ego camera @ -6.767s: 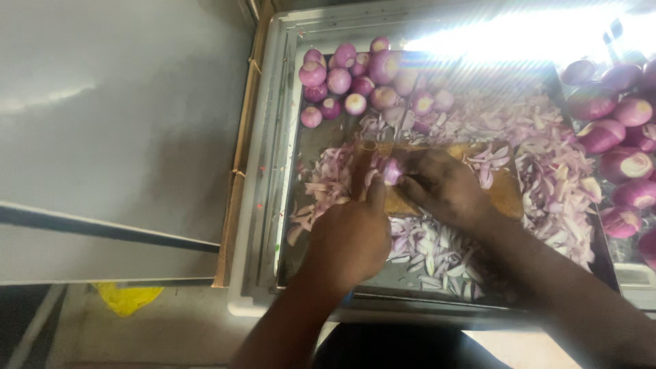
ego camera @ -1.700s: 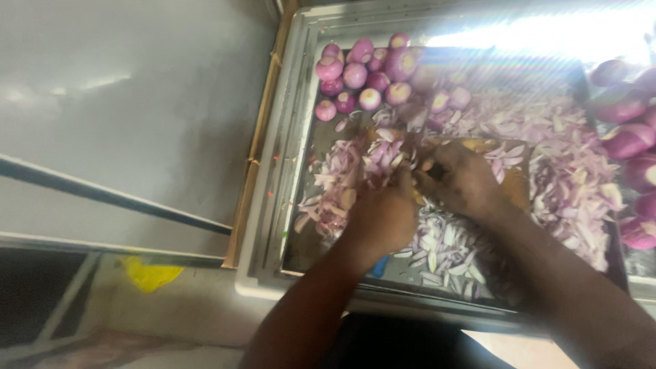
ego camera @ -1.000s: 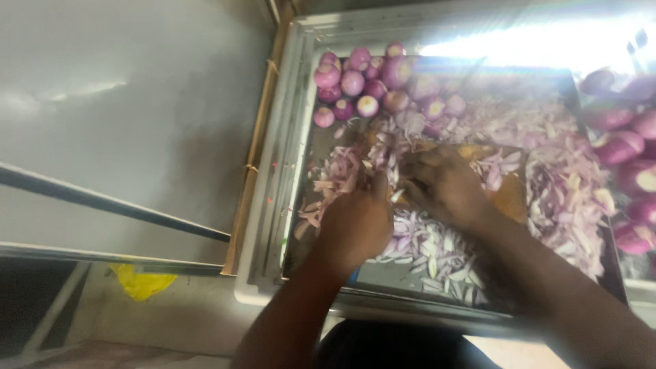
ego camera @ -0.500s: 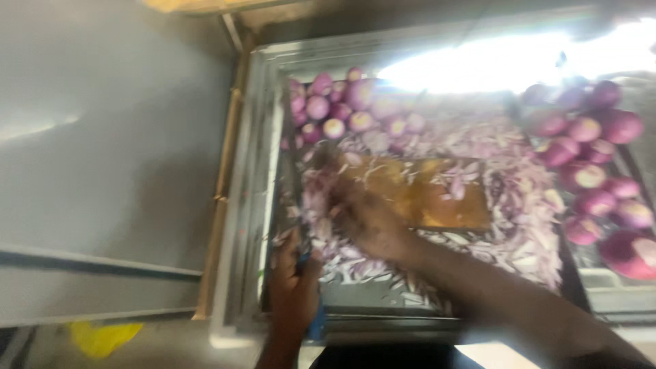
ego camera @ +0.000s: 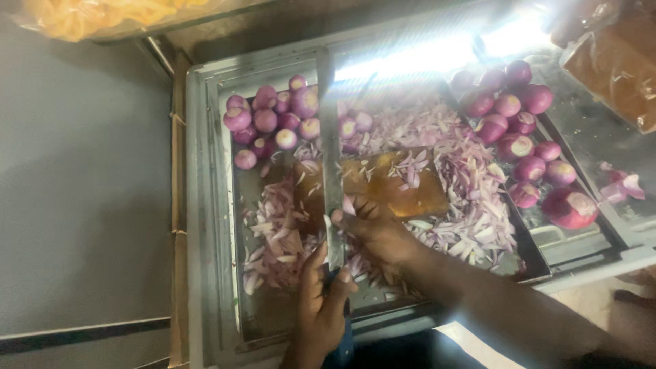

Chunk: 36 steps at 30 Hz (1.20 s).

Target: The person chops onions on a wooden board using a long knife, holding the onions with one hand and slicing them into a pile of previously chopped onion pieces.

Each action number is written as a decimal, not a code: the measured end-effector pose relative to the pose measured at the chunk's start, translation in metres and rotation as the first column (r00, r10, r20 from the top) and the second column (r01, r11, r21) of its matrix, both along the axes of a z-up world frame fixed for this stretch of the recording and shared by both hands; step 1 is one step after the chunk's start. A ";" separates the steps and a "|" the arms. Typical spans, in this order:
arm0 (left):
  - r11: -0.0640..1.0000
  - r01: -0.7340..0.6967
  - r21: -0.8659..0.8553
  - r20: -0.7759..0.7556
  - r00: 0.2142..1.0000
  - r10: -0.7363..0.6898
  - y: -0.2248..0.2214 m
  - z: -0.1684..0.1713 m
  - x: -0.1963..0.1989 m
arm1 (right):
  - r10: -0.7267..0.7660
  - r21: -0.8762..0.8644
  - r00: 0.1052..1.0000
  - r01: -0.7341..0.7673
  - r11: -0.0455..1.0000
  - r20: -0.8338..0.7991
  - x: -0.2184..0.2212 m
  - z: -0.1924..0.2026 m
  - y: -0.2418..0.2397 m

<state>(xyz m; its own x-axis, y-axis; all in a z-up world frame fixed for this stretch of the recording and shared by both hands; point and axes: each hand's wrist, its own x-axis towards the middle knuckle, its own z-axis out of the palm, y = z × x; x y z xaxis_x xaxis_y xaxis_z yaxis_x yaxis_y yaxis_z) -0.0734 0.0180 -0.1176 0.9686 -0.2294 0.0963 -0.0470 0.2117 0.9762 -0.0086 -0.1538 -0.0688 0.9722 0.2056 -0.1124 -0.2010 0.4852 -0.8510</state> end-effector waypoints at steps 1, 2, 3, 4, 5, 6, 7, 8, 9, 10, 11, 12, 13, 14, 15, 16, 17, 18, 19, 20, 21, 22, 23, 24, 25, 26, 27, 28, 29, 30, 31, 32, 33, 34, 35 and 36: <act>0.999 -0.018 0.028 -0.025 1.000 0.019 0.002 0.000 0.001 | -0.019 -0.150 1.000 0.018 0.988 -0.001 0.000 0.000 -0.004; 0.997 -0.078 -0.005 -0.001 0.997 0.078 0.004 -0.001 0.003 | -0.032 -0.297 0.999 0.031 0.954 0.002 0.002 0.002 -0.007; 0.990 -0.136 -0.040 0.021 0.990 0.137 0.007 0.000 0.005 | 0.017 -0.403 0.986 0.051 0.914 0.163 0.001 0.006 -0.008; 0.978 -0.195 -0.077 0.039 0.979 0.199 0.010 0.001 0.008 | 0.086 -0.502 0.947 0.086 0.861 0.311 -0.003 0.013 -0.009; 0.976 -0.216 0.014 0.009 0.976 0.216 0.019 0.004 0.014 | 0.170 -0.587 0.882 0.138 0.798 0.439 -0.006 0.021 -0.011; 0.966 -0.236 0.104 -0.022 0.971 0.239 0.033 0.007 0.021 | 0.271 -0.695 0.805 0.226 0.683 0.528 -0.009 0.031 -0.019; 0.948 -0.250 0.194 -0.050 0.963 0.264 0.041 0.008 0.025 | 0.384 -0.767 0.716 0.328 0.552 0.583 -0.009 0.041 -0.032; 0.949 -0.277 0.149 -0.033 0.958 0.284 0.042 0.006 0.025 | 0.508 -0.797 0.615 0.436 0.418 0.603 -0.005 0.050 -0.042; 0.948 -0.302 0.104 -0.016 0.952 0.305 0.041 0.004 0.025 | 0.474 -0.817 0.667 0.496 0.294 0.575 -0.001 0.056 -0.050; 0.945 -0.321 0.058 0.001 0.947 0.321 0.043 0.002 0.027 | 0.428 -0.826 0.716 0.541 0.160 0.552 0.001 0.058 -0.061; 0.943 -0.331 0.045 0.034 0.944 0.329 0.043 0.000 0.027 | 0.336 -0.847 0.794 0.532 0.019 0.506 0.006 0.058 -0.072; 0.935 -0.352 0.033 0.067 0.934 0.350 0.040 -0.003 0.025 | 0.241 -0.859 0.852 0.500 -0.111 0.465 0.012 0.053 -0.081; 0.928 -0.373 0.020 0.100 0.924 0.369 0.039 -0.005 0.022 | 0.264 -0.843 0.854 0.502 -0.193 0.448 0.014 0.046 -0.087; 0.934 -0.352 0.063 0.150 0.929 0.340 0.040 -0.005 0.024 | 0.280 -0.819 0.856 0.505 -0.273 0.435 0.018 0.038 -0.090; 0.937 -0.332 0.107 0.198 0.931 0.307 0.041 -0.005 0.025 | 0.294 -0.787 0.858 0.507 -0.351 0.422 0.021 0.031 -0.089; 0.937 -0.314 0.151 0.238 0.932 0.274 0.042 -0.006 0.026 | 0.317 -0.780 0.827 0.551 -0.296 0.463 0.021 0.026 -0.088; 0.934 -0.313 0.170 0.228 0.935 0.272 0.043 -0.007 0.029 | 0.337 -0.770 0.794 0.591 -0.240 0.505 0.019 0.022 -0.085; 0.930 -0.312 0.193 0.207 0.940 0.273 0.043 -0.010 0.029 | 0.356 -0.763 0.764 0.621 -0.180 0.538 0.014 0.018 -0.078; 0.926 -0.311 0.215 0.186 0.944 0.274 0.044 -0.012 0.029 | 0.356 -0.819 0.791 0.563 -0.105 0.498 0.011 0.015 -0.067; 0.935 -0.334 0.117 0.212 0.929 0.305 0.041 -0.014 0.030 | 0.360 -0.865 0.813 0.501 -0.030 0.459 0.011 0.014 -0.052; 0.936 -0.351 0.017 0.235 0.911 0.337 0.036 -0.016 0.031 | 0.367 -0.901 0.831 0.432 0.044 0.417 0.011 0.013 -0.037; 0.929 -0.358 -0.088 0.261 0.892 0.369 0.033 -0.017 0.033 | 0.415 -0.880 0.781 0.458 0.128 0.467 0.010 0.013 -0.022; 0.929 -0.357 -0.100 0.238 0.898 0.370 0.033 -0.017 0.032 | 0.455 -0.854 0.725 0.475 0.213 0.517 0.007 0.012 -0.007; 0.928 -0.356 -0.112 0.212 0.904 0.372 0.035 -0.017 0.030 | 0.488 -0.824 0.665 0.482 0.298 0.565 0.007 0.014 0.003; 0.927 -0.355 -0.124 0.187 0.909 0.373 0.036 -0.018 0.028 | 0.379 -0.854 0.776 0.382 0.354 0.505 0.010 0.016 0.007; 0.929 -0.350 -0.122 0.137 0.921 0.365 0.037 -0.020 0.028 | 0.275 -0.863 0.867 0.280 0.421 0.415 0.017 0.019 0.009; 0.931 -0.345 -0.122 0.086 0.930 0.356 0.039 -0.022 0.029 | 0.178 -0.852 0.937 0.179 0.493 0.300 0.025 0.021 0.010; 0.934 -0.337 -0.122 0.036 0.939 0.343 0.040 -0.024 0.029 | 0.214 -0.873 0.899 0.276 0.403 0.383 0.038 0.023 0.011; 0.928 -0.351 -0.121 0.048 0.932 0.359 0.040 -0.025 0.029 | 0.259 -0.873 0.851 0.374 0.313 0.457 0.053 0.026 0.012; 0.925 -0.360 -0.120 0.061 0.927 0.369 0.038 -0.026 0.030 | 0.306 -0.853 0.796 0.473 0.221 0.522 0.059 0.026 0.013; 0.922 -0.369 -0.120 0.074 0.922 0.379 0.038 -0.025 0.030 | 0.399 -0.821 0.719 0.527 0.220 0.568 0.058 0.024 0.016; 0.921 -0.371 -0.118 0.066 0.923 0.380 0.038 -0.023 0.030 | 0.483 -0.784 0.633 0.579 0.224 0.605 0.056 0.022 0.022; 0.921 -0.373 -0.116 0.057 0.923 0.381 0.039 -0.019 0.029 | 0.562 -0.743 0.537 0.627 0.233 0.629 0.053 0.020 0.026; 0.920 -0.374 -0.120 0.045 0.923 0.381 0.038 -0.016 0.029 | 0.561 -0.766 0.535 0.542 0.346 0.632 0.042 0.018 0.026; 0.923 -0.352 -0.156 0.045 0.931 0.362 0.037 -0.014 0.028 | 0.561 -0.773 0.533 0.446 0.451 0.634 0.029 0.015 0.027; 0.925 -0.328 -0.193 0.044 0.938 0.343 0.037 -0.012 0.027 | 0.560 -0.767 0.533 0.340 0.544 0.634 0.022 0.015 0.027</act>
